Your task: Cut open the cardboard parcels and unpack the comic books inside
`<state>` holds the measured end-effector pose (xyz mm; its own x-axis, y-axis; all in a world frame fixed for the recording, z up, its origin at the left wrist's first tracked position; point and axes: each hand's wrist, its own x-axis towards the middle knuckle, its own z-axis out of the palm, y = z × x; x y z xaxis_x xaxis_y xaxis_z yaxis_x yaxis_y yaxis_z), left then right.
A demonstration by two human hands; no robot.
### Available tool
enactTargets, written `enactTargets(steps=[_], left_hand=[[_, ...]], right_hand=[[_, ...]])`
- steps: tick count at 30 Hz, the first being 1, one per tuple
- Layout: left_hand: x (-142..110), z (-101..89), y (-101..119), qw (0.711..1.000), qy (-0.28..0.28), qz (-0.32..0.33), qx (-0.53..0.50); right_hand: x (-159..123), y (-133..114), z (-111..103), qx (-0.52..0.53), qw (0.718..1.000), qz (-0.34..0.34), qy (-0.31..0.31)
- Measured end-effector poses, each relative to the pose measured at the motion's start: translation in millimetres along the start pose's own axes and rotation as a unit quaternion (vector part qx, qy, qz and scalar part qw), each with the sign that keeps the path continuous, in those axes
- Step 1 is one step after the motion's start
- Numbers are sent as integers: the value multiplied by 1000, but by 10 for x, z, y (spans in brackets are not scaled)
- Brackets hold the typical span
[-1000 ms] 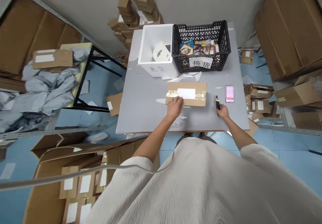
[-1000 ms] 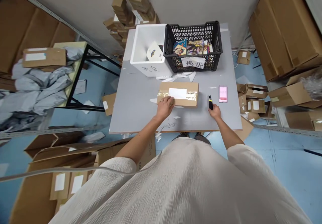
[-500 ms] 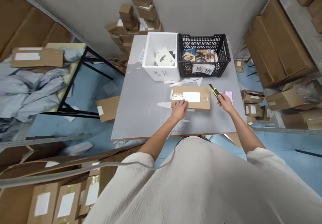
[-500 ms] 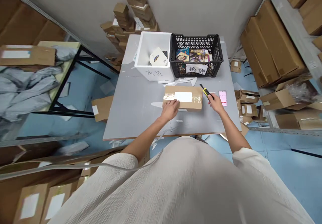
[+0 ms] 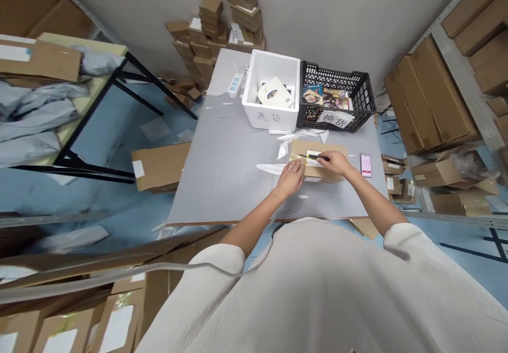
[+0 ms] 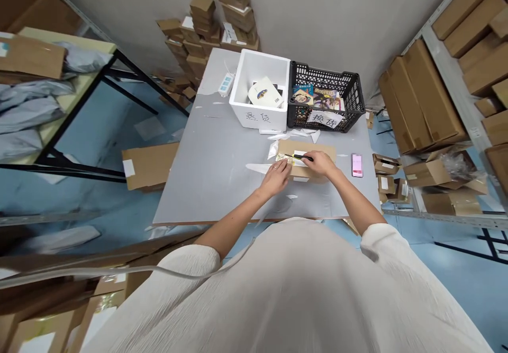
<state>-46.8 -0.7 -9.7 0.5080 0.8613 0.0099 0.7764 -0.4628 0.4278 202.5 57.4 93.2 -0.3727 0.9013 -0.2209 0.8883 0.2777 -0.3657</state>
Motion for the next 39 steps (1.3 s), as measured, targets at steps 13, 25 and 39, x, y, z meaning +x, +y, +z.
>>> enactTargets(steps=[13,25,39], left_hand=[[31,36,-42,999,-2,38,1],[38,2,0,999,8,36,18],[51,2,-17,1000,8,13,-6]], right_hand=[[230,-389,-82,-95,993,23,-71],[310,-417,-136,-119,990,3,-82],[267,-257,-270,-169,980,20,-105]])
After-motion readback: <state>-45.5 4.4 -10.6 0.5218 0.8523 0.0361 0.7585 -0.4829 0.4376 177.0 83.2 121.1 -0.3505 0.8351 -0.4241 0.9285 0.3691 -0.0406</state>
